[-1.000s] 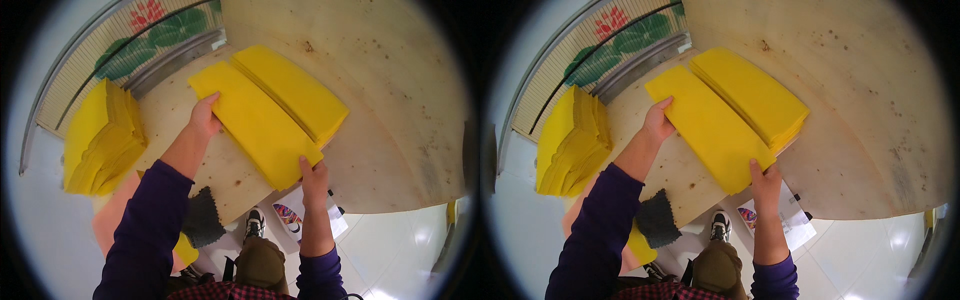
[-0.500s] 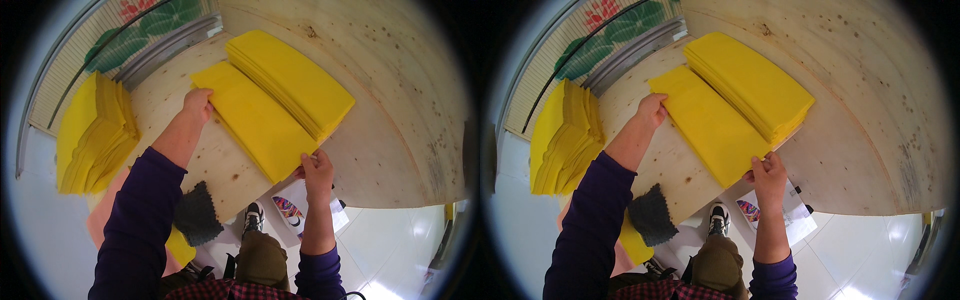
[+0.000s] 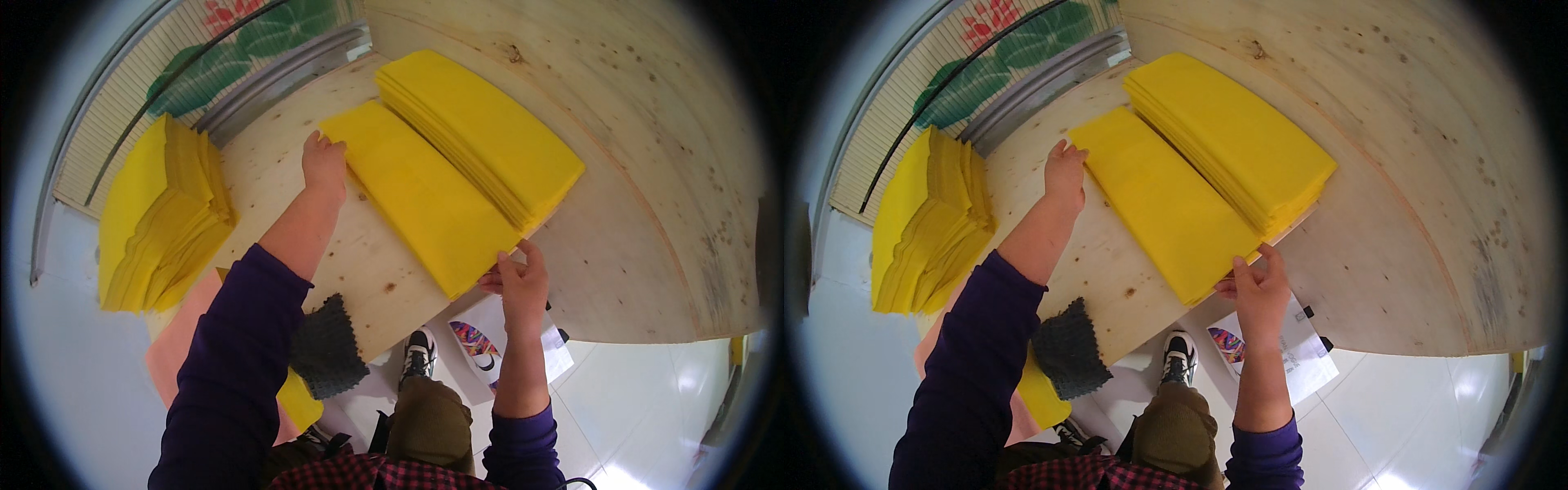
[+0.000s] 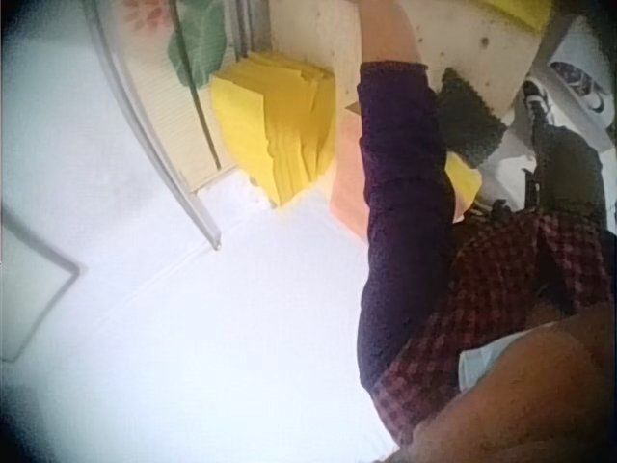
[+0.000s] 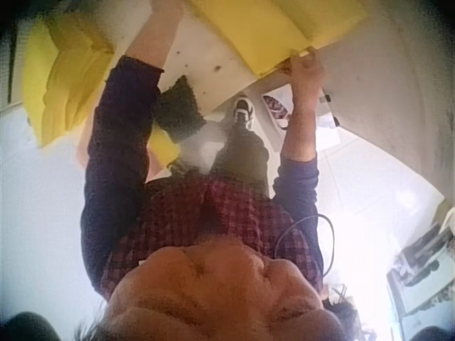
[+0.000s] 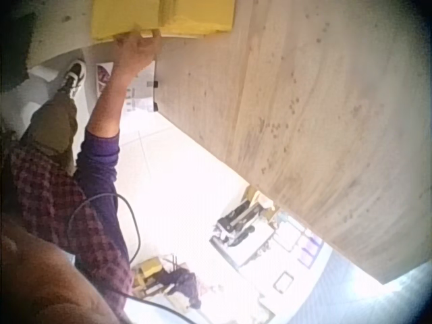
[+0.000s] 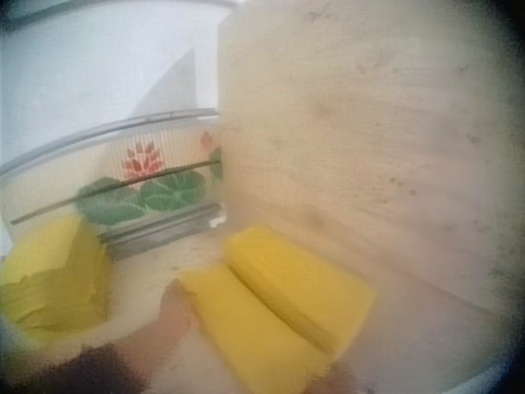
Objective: The person folds yellow paper sheets on a wooden table, aligning edges and pressing creases. They stack folded sheets and continue folding additional sheets from a nearby pile.
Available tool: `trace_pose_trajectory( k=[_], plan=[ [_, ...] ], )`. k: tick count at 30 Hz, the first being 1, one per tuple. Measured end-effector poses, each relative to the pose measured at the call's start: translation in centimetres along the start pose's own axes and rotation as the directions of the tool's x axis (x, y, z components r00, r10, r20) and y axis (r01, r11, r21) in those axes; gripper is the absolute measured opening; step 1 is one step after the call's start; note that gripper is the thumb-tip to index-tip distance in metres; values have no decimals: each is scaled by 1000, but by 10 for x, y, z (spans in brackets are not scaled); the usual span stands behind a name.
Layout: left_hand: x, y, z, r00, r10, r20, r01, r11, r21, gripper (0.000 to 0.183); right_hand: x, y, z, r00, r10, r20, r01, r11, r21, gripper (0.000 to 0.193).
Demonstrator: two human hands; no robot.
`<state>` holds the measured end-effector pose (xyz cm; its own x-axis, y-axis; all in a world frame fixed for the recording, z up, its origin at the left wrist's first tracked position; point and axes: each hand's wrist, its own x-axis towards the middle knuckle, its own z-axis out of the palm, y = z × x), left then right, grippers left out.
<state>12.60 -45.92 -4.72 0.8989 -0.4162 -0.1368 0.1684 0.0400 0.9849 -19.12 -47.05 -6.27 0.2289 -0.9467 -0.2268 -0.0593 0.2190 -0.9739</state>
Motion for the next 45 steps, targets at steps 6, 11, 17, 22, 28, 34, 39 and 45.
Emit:
trace_pose_trajectory(
  k=[6, 11, 17, 22, 28, 34, 39, 45],
  plan=[
    [-54, -17, -3, 995, 14, -100, -28, 991, -133, 61, -16, 31, -19, 951, -297, -89, 291, 954, -75, 52],
    [-103, -48, 9, 974, -180, -136, 109, 904, -414, 62, -27, 59, 3, 911, -403, -88, 401, 915, -32, 67],
    [-139, -69, 30, 957, -134, 259, 281, 662, -695, 70, -23, 52, 42, 929, -346, -128, 356, 933, 61, 70],
    [-152, -70, 42, 993, -38, 113, 94, 836, -541, 71, -21, 45, 57, 922, -358, -147, 376, 918, 124, 70],
    [-163, -47, 38, 996, -51, 68, 71, 942, -328, 73, -18, 50, 59, 915, -367, -169, 384, 919, 86, 71],
    [-218, 3, 15, 985, -145, 96, 167, 945, -282, 74, -38, 39, 38, 929, -329, -170, 344, 936, 68, 70],
    [-274, 25, -39, 977, 59, 206, 16, 939, -344, 72, -81, 25, 35, 897, -434, -83, 439, 896, 62, 70],
    [-325, 29, -176, 904, 266, 335, -180, 947, -265, 62, -146, 16, 44, 889, -432, 151, 426, 902, 75, 63]
  ],
)
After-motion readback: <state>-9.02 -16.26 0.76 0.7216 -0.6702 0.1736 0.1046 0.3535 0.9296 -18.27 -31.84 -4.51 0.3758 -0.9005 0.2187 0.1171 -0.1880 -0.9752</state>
